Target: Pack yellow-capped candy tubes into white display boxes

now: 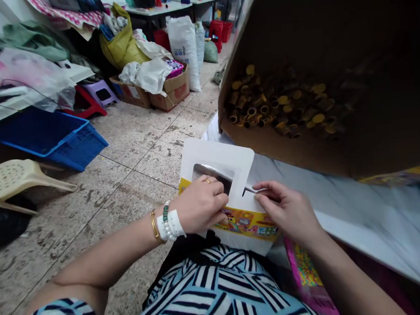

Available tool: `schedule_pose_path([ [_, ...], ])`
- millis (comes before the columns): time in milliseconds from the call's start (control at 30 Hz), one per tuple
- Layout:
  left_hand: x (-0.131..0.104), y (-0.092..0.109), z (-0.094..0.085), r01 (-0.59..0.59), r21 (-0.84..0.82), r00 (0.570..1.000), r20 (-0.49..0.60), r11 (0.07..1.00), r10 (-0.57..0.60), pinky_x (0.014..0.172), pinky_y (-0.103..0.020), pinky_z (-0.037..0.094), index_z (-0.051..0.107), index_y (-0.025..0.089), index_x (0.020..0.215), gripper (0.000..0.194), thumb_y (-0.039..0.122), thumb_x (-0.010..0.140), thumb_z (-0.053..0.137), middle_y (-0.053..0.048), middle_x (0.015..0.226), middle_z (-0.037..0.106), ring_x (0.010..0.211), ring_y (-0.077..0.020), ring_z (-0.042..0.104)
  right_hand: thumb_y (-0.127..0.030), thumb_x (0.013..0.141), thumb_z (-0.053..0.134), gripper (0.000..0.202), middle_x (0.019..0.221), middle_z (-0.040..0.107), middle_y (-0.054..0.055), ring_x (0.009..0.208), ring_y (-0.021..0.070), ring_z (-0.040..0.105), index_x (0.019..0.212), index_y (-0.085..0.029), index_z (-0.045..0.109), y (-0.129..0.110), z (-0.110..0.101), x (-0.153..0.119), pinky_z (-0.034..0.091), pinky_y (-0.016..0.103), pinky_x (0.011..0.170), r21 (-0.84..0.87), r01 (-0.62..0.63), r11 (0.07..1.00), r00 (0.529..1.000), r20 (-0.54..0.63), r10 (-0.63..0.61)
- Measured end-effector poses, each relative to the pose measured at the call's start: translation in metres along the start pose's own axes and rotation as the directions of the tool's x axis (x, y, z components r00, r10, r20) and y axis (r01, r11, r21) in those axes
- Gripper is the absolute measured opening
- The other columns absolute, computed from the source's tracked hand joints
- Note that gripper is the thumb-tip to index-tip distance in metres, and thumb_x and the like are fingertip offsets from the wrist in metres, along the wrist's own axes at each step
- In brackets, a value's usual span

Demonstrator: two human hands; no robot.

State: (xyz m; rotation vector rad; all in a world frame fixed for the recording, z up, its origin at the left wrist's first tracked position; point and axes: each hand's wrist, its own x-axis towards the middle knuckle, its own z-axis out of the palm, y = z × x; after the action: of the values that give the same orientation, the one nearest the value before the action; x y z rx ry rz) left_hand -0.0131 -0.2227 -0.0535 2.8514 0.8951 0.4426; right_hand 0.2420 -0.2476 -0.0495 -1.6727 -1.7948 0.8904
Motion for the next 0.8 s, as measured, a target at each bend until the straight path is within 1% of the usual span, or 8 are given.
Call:
schedule_pose_path([
  [133, 0.004, 0.015, -0.015, -0.173, -0.013, 0.985, -0.027, 0.985, 0.173, 0.110, -0.048, 0.043, 0.067, 0.018, 0.088, 0.011, 0.025, 0.094, 0.060, -0.008, 0.110, 0.075, 0.114, -0.0284, 0.063, -0.042, 0.088, 0.062, 0.029, 0.081, 0.078, 0.005, 0.070, 0.0222, 0.071, 0.108, -0.022, 0.070, -0.005, -0.014, 0.008, 0.049, 0.030, 0.063, -0.341, 0.106, 0.934, 0.988, 0.140, -0.061],
  [233, -0.001, 0.028, -0.034, -0.213, -0.105, 0.976, 0.027, 0.971, 0.217, 0.084, -0.038, 0.053, 0.065, 0.020, 0.084, 0.017, 0.027, 0.096, 0.056, -0.006, 0.090, 0.075, 0.088, -0.0224, 0.068, -0.034, 0.089, 0.062, 0.023, 0.078, 0.077, 0.008, 0.070, 0.0251, 0.071, 0.103, -0.020, 0.074, -0.015, -0.012, 0.022, 0.044, 0.030, 0.059, -0.593, 0.222, 0.774, 0.961, 0.266, -0.072],
  [367, -0.017, 0.030, -0.049, -0.084, -0.298, 0.988, 0.102, 0.951, 0.119, 0.048, -0.032, 0.034, 0.056, 0.021, 0.070, 0.027, 0.031, 0.094, 0.056, 0.001, 0.057, 0.056, 0.050, -0.0145, 0.051, -0.020, 0.080, 0.073, 0.048, 0.098, 0.079, 0.005, 0.086, 0.0223, 0.073, 0.128, -0.023, 0.067, -0.018, 0.013, 0.048, 0.050, 0.028, 0.071, -0.370, 0.439, 0.819, 0.826, 0.525, -0.205],
  [467, -0.041, 0.014, -0.042, 0.177, -0.477, 0.980, 0.169, 0.861, -0.108, 0.046, -0.026, 0.028, 0.053, 0.019, 0.061, 0.035, 0.034, 0.092, 0.060, 0.004, 0.052, 0.049, 0.046, -0.0090, 0.042, -0.019, 0.083, 0.070, 0.042, 0.120, 0.076, 0.005, 0.104, 0.0214, 0.072, 0.124, -0.023, 0.070, -0.011, 0.039, 0.057, 0.055, 0.032, 0.087, -0.043, 0.511, 0.858, 0.773, 0.459, -0.438],
  [533, -0.063, -0.001, -0.030, 0.450, -0.620, 0.892, 0.279, 0.642, -0.356, 0.044, -0.022, 0.025, 0.053, 0.017, 0.055, 0.039, 0.035, 0.085, 0.070, 0.005, 0.050, 0.047, 0.045, -0.0060, 0.039, -0.026, 0.090, 0.066, 0.025, 0.127, 0.073, 0.006, 0.117, 0.0215, 0.068, 0.114, -0.022, 0.074, -0.005, 0.053, 0.055, 0.054, 0.037, 0.100, 0.195, 0.556, 0.808, 0.749, 0.304, -0.589],
  [633, -0.097, -0.022, -0.009, 0.530, -0.830, 0.534, 0.488, -0.177, -0.691, 0.040, -0.016, 0.025, 0.055, 0.013, 0.049, 0.040, 0.027, 0.065, 0.089, 0.004, 0.046, 0.051, 0.042, -0.0033, 0.041, -0.041, 0.094, 0.066, 0.032, 0.135, 0.069, 0.008, 0.136, 0.0246, 0.056, 0.120, -0.023, 0.073, 0.005, 0.069, 0.049, 0.041, 0.048, 0.118, 0.396, 0.597, 0.698, 0.659, 0.254, -0.708],
  [700, -0.114, -0.033, 0.005, 0.393, -0.848, 0.425, 0.511, -0.356, -0.747, 0.041, -0.016, 0.035, 0.055, 0.014, 0.051, 0.039, 0.028, 0.060, 0.091, 0.003, 0.047, 0.057, 0.042, -0.0062, 0.049, -0.052, 0.094, 0.063, 0.044, 0.143, 0.064, 0.008, 0.146, 0.0279, 0.045, 0.129, -0.026, 0.069, 0.012, 0.079, 0.046, 0.034, 0.055, 0.122, 0.412, 0.577, 0.706, 0.626, 0.333, -0.706],
  [800, -0.125, -0.039, 0.018, 0.222, -0.850, 0.360, 0.527, -0.478, -0.770, 0.046, -0.019, 0.047, 0.055, 0.015, 0.057, 0.034, 0.024, 0.064, 0.087, 0.000, 0.051, 0.062, 0.046, -0.0116, 0.060, -0.071, 0.095, 0.047, 0.065, 0.150, 0.058, 0.008, 0.148, 0.0314, 0.041, 0.143, -0.029, 0.060, 0.020, 0.087, 0.041, 0.034, 0.059, 0.121, 0.459, 0.476, 0.751, 0.612, 0.440, -0.657],
])
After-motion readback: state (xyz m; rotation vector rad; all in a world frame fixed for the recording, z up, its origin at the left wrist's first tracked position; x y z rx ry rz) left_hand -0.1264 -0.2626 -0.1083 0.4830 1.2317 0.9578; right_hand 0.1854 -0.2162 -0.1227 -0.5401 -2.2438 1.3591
